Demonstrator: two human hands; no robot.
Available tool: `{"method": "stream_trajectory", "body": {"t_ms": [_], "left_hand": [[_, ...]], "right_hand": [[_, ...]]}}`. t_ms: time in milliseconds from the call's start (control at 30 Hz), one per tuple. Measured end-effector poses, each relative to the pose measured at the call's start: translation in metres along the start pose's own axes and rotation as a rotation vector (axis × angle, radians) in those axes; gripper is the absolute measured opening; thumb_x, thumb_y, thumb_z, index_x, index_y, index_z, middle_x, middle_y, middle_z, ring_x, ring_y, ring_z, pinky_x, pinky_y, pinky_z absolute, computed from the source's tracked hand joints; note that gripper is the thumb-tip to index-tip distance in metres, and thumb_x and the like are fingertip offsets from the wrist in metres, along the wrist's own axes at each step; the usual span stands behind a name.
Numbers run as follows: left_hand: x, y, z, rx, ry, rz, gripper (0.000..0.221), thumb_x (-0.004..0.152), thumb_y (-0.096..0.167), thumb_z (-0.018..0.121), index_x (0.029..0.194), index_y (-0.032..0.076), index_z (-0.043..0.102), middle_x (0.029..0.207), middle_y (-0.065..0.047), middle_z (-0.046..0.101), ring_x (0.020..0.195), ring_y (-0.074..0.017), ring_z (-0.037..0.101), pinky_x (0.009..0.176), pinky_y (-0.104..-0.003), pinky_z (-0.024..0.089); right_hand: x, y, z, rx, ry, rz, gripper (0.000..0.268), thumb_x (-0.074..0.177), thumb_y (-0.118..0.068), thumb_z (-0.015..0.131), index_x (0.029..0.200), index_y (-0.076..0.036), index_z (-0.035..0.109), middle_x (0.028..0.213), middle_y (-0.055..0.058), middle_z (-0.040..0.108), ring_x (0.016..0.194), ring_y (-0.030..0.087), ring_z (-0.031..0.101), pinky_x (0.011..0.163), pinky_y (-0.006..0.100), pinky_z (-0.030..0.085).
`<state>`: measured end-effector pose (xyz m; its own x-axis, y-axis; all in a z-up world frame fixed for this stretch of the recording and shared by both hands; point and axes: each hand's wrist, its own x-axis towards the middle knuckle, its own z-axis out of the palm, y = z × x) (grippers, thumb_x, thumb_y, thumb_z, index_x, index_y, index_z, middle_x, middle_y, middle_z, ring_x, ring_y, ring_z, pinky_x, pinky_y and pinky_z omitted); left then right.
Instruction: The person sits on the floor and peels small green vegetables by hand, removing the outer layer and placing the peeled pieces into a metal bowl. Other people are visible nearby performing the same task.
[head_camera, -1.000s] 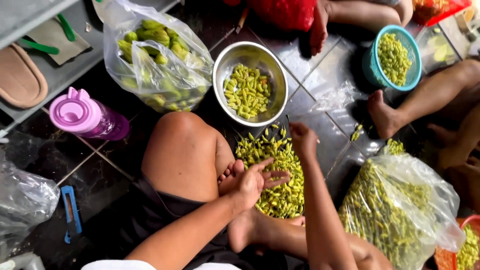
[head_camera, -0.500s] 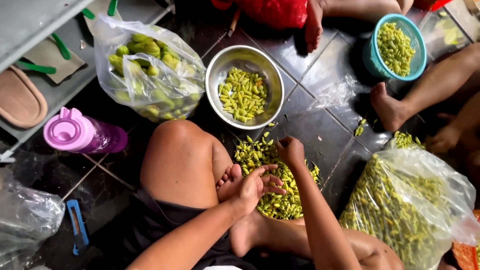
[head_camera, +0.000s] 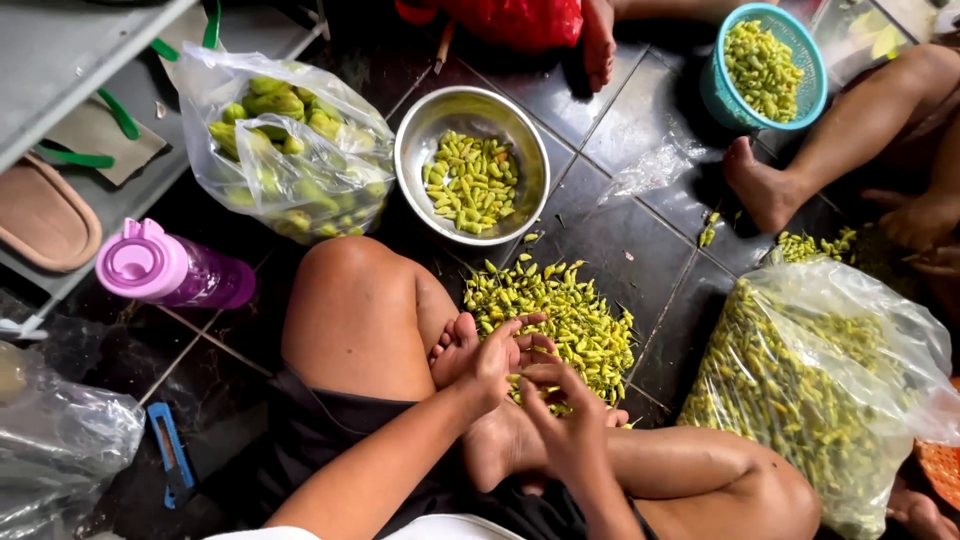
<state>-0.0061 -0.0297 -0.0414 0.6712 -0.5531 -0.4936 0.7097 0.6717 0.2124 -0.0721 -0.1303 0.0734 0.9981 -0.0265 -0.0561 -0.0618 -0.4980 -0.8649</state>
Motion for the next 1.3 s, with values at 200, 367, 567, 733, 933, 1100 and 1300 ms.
{"method": "stream_trajectory", "body": {"t_ms": [200,367,567,733,933,1100,1300], "left_hand": [[-0.003,0.003,-0.007,-0.024,-0.045,0.003,0.032,0.107,0.030,0.037,0.125,0.011,0.055,0.097,-0.018,0.070,0.078,-0.0251,0.067,0.068,-0.034,0.052],[-0.015,0.009,0.007,-0.090,0.000,-0.044,0.028,0.107,0.026,0.039,0.124,0.008,0.053,0.102,-0.020,0.070,0.104,-0.0447,0.069,0.093,-0.045,0.056],[-0.018,0.014,0.010,-0.110,-0.018,-0.045,0.028,0.105,0.024,0.040,0.126,0.011,0.053,0.106,-0.021,0.071,0.099,-0.0381,0.072,0.079,-0.038,0.059],[-0.017,0.014,0.008,-0.150,-0.056,-0.037,0.029,0.107,0.029,0.041,0.126,0.011,0.053,0.105,-0.019,0.070,0.101,-0.0390,0.073,0.059,-0.029,0.059],[-0.004,-0.001,-0.005,-0.267,-0.101,-0.088,0.027,0.109,0.030,0.041,0.126,0.013,0.053,0.105,-0.020,0.069,0.109,-0.0417,0.069,0.083,-0.044,0.059],[-0.018,0.009,0.008,-0.260,-0.118,-0.093,0.029,0.110,0.029,0.037,0.127,0.012,0.054,0.099,-0.019,0.072,0.105,-0.0389,0.071,0.079,-0.042,0.060],[-0.018,0.009,0.005,-0.292,-0.248,-0.087,0.034,0.110,0.030,0.038,0.134,0.012,0.055,0.095,-0.016,0.074,0.104,-0.0373,0.072,0.087,-0.047,0.057]], "right_hand": [[0.006,0.022,0.027,-0.424,0.100,-0.249,0.017,0.093,-0.015,0.073,0.109,-0.015,0.073,0.100,0.001,0.075,0.086,0.017,0.070,0.072,0.031,0.054],[0.002,0.026,0.031,-0.510,0.120,-0.323,0.012,0.093,-0.015,0.072,0.105,-0.015,0.073,0.100,0.002,0.073,0.095,0.019,0.069,0.079,0.033,0.054],[-0.003,0.023,0.028,-0.530,0.159,-0.342,0.016,0.092,-0.016,0.075,0.108,-0.014,0.077,0.101,0.001,0.076,0.093,0.019,0.073,0.079,0.033,0.056],[-0.001,0.012,0.026,-0.554,0.162,-0.444,0.011,0.092,-0.013,0.076,0.103,-0.012,0.076,0.096,0.003,0.074,0.086,0.020,0.066,0.075,0.033,0.053],[-0.011,0.000,0.037,-0.450,0.140,-0.505,0.011,0.092,-0.003,0.071,0.102,-0.007,0.073,0.099,0.006,0.074,0.092,0.024,0.065,0.082,0.035,0.052],[-0.013,0.000,0.035,-0.304,0.078,-0.332,0.011,0.093,-0.009,0.070,0.102,-0.008,0.074,0.099,0.007,0.073,0.094,0.023,0.065,0.087,0.036,0.050],[-0.008,0.002,0.019,-0.223,-0.081,-0.073,0.016,0.093,-0.015,0.070,0.106,-0.011,0.078,0.099,0.005,0.073,0.094,0.017,0.068,0.081,0.028,0.055]]}}
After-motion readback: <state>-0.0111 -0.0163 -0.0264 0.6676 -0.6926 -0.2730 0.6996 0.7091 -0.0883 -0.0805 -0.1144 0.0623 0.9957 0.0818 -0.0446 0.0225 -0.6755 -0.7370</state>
